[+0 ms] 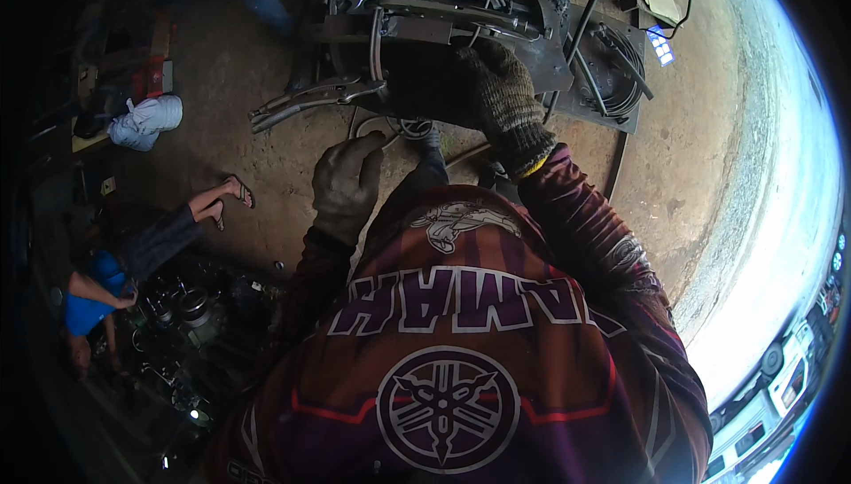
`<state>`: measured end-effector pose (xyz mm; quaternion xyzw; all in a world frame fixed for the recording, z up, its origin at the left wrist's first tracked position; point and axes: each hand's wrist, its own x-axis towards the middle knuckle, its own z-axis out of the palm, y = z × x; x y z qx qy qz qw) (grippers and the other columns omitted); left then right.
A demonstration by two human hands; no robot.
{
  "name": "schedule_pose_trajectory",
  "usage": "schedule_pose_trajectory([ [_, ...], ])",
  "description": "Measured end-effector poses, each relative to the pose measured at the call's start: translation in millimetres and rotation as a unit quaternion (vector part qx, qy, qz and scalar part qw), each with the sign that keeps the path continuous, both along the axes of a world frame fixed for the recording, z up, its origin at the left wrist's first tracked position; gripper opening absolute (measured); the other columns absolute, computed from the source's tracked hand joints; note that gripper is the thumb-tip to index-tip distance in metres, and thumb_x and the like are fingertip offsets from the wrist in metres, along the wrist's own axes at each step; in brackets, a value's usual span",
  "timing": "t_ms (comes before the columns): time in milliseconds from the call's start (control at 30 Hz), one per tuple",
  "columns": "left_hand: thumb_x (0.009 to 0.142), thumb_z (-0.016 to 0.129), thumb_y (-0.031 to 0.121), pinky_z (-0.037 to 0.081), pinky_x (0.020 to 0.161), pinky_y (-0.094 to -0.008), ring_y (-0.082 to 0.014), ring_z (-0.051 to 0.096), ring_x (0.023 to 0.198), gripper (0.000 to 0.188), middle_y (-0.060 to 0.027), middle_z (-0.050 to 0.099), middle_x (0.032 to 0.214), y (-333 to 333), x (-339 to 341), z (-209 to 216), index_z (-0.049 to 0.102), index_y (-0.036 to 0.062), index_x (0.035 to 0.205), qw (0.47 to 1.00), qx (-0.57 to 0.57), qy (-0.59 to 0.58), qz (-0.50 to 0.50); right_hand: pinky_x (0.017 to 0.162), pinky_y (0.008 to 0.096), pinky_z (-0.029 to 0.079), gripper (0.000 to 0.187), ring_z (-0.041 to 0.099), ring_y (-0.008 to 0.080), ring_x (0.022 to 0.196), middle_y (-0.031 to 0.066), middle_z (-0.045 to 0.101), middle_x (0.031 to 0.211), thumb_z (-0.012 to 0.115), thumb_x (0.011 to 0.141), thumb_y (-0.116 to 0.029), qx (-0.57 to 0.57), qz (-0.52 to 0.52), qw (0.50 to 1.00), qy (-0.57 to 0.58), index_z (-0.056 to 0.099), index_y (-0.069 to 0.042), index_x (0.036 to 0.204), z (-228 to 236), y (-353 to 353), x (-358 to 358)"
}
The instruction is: The person unboxes welding rods, places them into a holder on a workbench, inserts a rod into an electrode holder, and welds clamped metal pieces on a workstation.
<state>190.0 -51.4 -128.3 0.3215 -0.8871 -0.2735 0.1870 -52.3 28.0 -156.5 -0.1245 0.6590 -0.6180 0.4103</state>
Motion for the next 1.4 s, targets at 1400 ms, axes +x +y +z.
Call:
schedule_pose_trajectory([
  [1400, 0.092, 0.064, 0.023, 0.057, 0.068, -0.043, -0.0283, 0.073, 0.084, 0.013, -0.0095, 0.069, 0.086, -43.3, -127.8, 57.5, 0.066, 0.011, 0.097, 0.881, -0.234, -0.29, -0.291, 0.082, 0.0294, 0.054, 0.027, 0.066, 0.013, 0.09, 0.0054, 0.073, 0.1, 0.071, 0.099, -0.023, -0.035, -0.014, 0.996, -0.078, 0.07, -0.002, 0.115, 3.1, -6.4, 6.9],
])
